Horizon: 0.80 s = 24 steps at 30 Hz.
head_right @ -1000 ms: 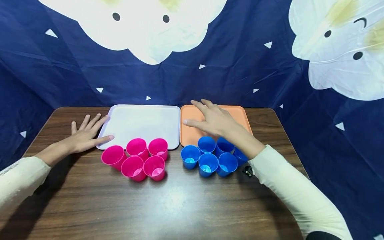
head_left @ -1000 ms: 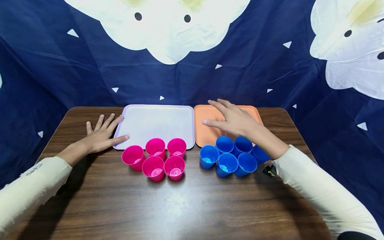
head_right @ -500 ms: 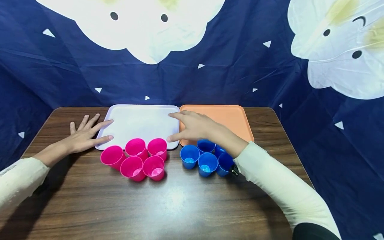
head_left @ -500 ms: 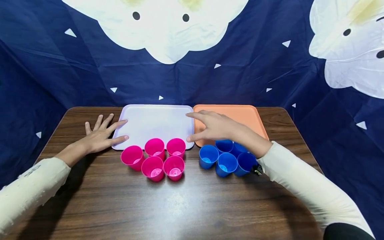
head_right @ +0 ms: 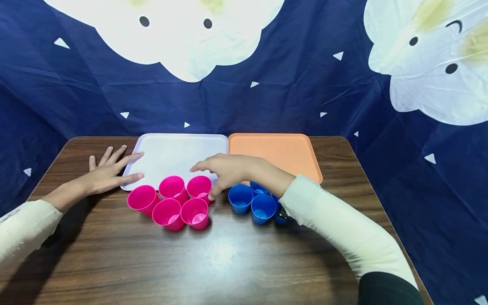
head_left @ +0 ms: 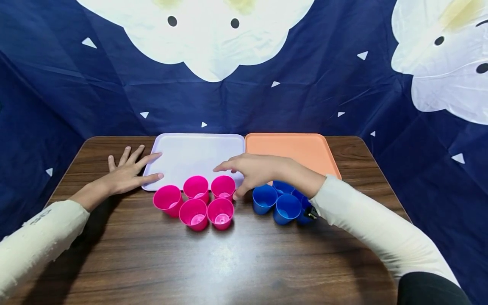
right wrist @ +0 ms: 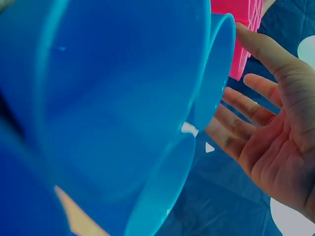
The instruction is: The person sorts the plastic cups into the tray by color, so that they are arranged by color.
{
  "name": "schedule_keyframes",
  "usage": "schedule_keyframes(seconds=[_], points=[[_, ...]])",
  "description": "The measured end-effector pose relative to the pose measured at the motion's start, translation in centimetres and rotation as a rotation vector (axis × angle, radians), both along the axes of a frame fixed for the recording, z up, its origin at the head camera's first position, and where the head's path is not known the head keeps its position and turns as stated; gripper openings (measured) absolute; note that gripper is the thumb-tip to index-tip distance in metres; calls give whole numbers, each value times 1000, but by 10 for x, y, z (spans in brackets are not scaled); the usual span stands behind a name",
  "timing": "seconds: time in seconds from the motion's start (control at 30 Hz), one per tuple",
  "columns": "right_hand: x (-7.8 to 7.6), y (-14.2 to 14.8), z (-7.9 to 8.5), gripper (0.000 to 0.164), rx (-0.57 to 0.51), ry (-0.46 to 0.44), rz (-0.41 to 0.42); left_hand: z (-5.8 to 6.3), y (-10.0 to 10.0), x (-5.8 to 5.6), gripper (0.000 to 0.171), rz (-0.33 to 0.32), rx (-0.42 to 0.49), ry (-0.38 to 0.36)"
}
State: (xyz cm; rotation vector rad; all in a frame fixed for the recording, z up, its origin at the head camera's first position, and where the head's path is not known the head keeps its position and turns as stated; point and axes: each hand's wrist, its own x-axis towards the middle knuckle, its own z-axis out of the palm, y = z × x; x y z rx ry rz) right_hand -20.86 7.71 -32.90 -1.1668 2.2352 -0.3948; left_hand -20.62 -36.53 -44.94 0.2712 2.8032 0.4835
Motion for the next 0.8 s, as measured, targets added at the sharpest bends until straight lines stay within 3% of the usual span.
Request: schedule_keyframes(seconds=[0.47, 0.8], points=[[10, -17, -3, 78, 42, 35, 72, -1, 1, -1, 95, -2, 10, -9], [-1, -9, 19, 80, 23, 40, 39, -1, 1, -1, 96, 1, 12, -21]])
